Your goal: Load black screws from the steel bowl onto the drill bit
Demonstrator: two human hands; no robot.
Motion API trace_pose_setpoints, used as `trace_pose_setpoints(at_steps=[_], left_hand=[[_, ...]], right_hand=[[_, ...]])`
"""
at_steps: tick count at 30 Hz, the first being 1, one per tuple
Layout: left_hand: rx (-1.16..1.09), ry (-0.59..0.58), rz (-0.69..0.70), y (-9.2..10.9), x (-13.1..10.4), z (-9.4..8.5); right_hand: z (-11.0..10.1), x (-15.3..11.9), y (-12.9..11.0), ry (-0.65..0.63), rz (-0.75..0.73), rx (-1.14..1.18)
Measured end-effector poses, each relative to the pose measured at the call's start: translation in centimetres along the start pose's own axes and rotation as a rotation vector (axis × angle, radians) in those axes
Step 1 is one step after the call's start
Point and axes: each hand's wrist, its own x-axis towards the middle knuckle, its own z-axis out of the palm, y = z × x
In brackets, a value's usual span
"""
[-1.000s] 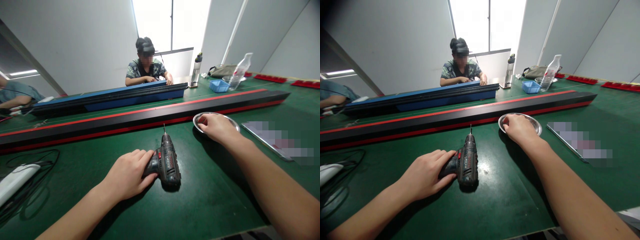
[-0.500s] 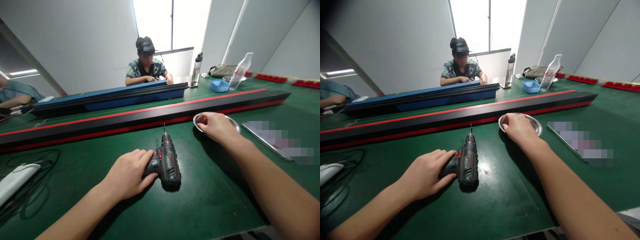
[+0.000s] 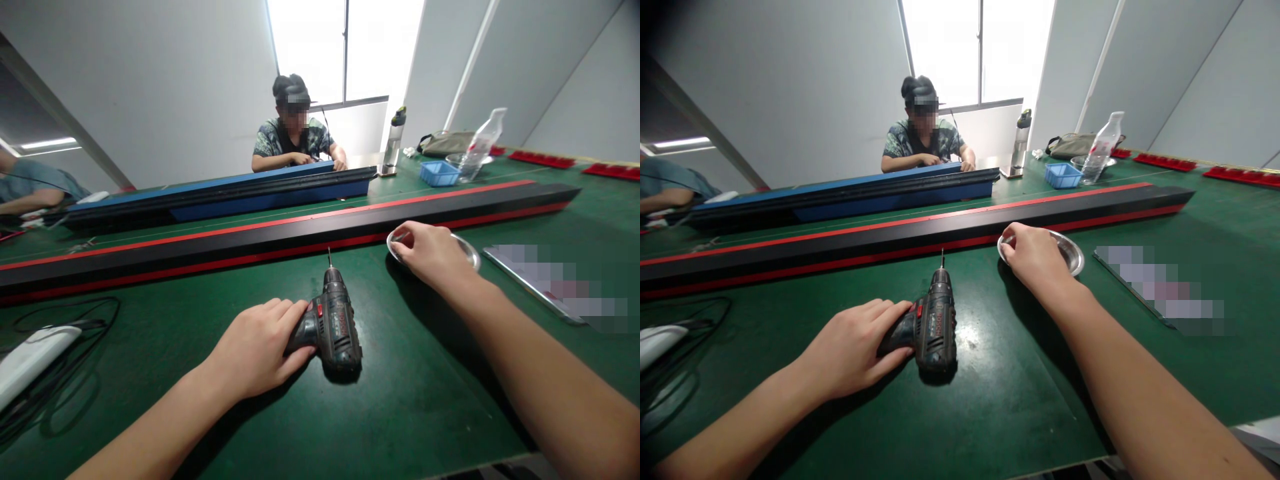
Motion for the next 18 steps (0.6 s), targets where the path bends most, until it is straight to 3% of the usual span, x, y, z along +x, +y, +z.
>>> trace_pose_setpoints(at_steps=[18], left_hand=[[0.011, 0.005, 0.011, -0.06, -0.04, 0.15]], right_hand=[[-0.20, -0.15, -0.73, 0.060, -0.002, 0.160]])
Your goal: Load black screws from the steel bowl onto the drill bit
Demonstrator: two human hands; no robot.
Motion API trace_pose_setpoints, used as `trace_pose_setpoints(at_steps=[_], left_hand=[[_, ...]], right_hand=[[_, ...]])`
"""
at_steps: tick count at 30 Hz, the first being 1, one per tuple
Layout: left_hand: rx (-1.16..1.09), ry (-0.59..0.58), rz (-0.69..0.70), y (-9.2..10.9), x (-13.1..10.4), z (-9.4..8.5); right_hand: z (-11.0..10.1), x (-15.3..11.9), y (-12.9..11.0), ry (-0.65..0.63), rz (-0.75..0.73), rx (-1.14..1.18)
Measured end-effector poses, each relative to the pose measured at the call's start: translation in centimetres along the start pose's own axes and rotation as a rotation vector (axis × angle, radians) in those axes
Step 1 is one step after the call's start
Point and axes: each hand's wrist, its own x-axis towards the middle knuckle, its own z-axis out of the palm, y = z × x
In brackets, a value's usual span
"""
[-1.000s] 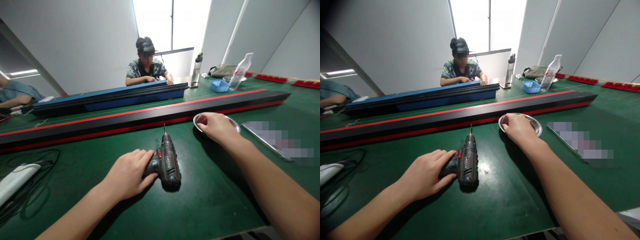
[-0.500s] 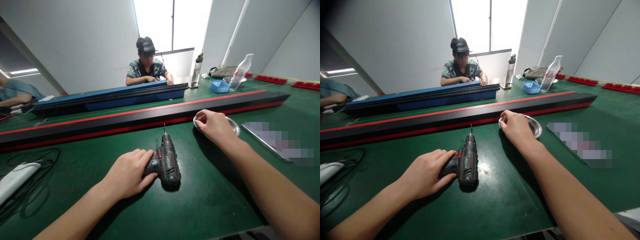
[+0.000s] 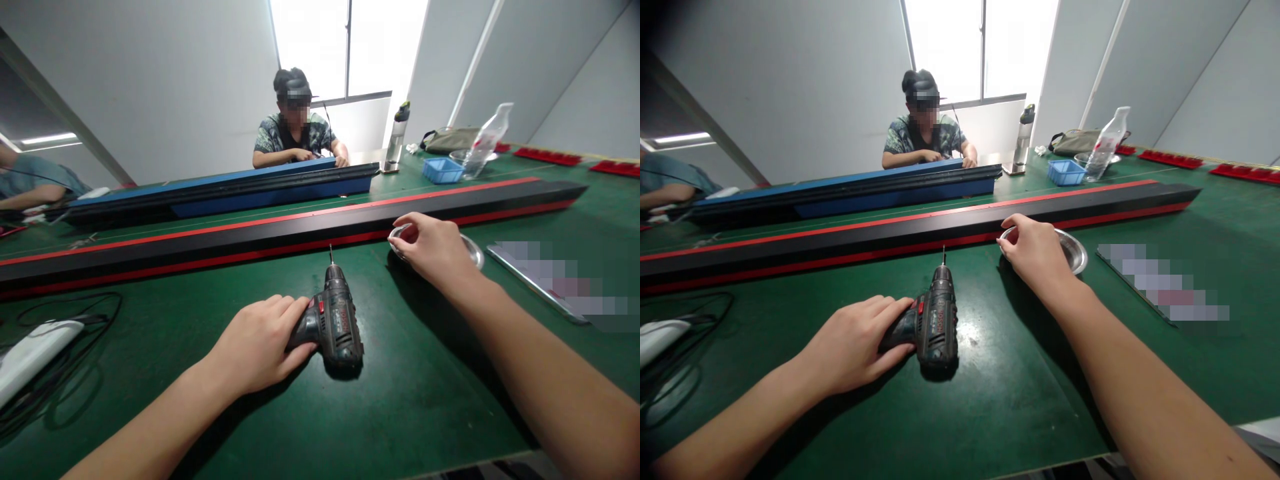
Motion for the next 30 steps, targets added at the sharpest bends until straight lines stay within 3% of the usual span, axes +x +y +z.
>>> trace_pose_setpoints(at_steps=[15, 30], left_hand=[[-0.003, -0.008, -0.003, 0.0, 0.0, 0.1], [-0.003, -0.012, -0.004, 0.0, 0.1, 0.1]], right_hand=[[0.2, -0.3, -0.8, 0.049, -0.064, -0.018], [0.6, -0.7, -1.5, 0.019, -0.080, 0.013]])
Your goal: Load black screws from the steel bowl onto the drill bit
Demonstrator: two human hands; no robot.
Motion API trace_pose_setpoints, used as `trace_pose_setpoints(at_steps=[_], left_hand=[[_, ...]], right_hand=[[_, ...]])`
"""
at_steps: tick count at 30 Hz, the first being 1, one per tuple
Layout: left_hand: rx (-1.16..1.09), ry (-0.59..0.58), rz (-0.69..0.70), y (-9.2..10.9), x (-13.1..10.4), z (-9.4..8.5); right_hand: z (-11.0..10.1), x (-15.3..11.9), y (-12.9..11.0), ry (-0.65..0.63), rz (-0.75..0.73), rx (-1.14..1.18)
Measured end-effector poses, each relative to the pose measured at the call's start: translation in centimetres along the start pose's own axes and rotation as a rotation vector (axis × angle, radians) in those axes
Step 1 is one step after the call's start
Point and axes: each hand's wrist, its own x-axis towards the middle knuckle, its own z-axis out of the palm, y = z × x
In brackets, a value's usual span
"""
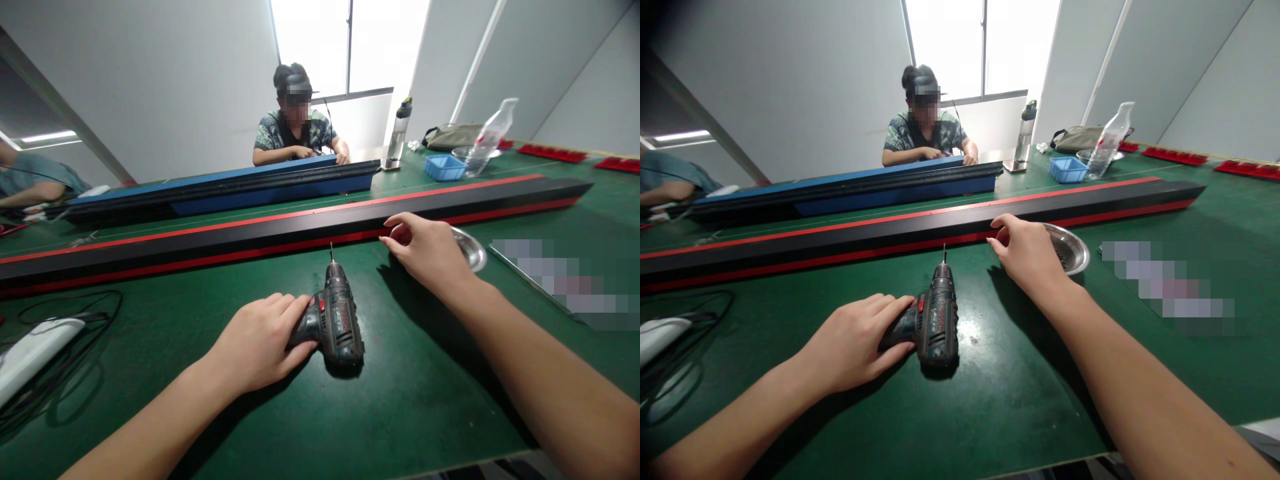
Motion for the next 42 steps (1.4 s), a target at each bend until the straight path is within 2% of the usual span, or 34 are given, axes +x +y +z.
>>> trace_pose_setpoints(at_steps=[8, 42], left_hand=[[0.004, -0.017, -0.008, 0.06, 0.05, -0.05], [0.007, -0.004, -0.001, -0.07, 0.06, 0.14]], right_hand=[[0.08, -0.08, -0.18, -0.029, -0.022, 0.025], [0.78, -0.11, 0.25, -0.007, -0.072, 0.050]])
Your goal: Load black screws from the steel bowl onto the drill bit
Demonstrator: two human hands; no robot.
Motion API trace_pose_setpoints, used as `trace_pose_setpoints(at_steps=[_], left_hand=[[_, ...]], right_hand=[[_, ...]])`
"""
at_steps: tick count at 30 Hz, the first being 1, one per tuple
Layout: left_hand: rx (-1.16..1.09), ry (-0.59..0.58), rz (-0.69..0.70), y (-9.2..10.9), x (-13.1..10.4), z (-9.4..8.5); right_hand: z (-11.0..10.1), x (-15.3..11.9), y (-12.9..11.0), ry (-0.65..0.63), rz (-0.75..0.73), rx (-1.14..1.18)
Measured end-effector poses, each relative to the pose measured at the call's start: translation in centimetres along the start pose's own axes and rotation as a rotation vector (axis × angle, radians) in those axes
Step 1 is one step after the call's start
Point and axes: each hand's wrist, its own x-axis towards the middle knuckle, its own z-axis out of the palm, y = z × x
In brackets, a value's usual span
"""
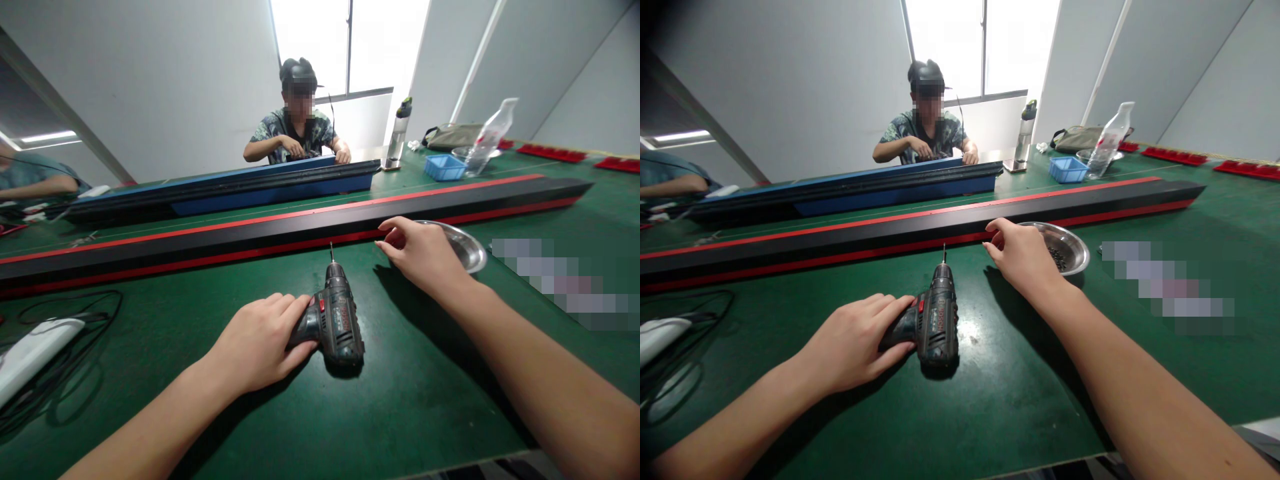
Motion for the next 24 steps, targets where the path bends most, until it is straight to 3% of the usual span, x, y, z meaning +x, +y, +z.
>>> trace_pose_setpoints(at_steps=[7, 13, 24], left_hand=[[0.007, 0.003, -0.002, 0.1, -0.1, -0.1], [-0.006, 0.001, -0.003, 0.1, 0.0, -0.1], [-0.003, -0.008, -0.010, 0.2, 0.0, -0.2]], right_hand=[[0.1, 0.0, -0.1, -0.005, -0.004, 0.024], [0.3, -0.3, -0.8, -0.052, 0.017, 0.179], [3.6, -1.5, -1.7, -0.216, 0.085, 0.521]])
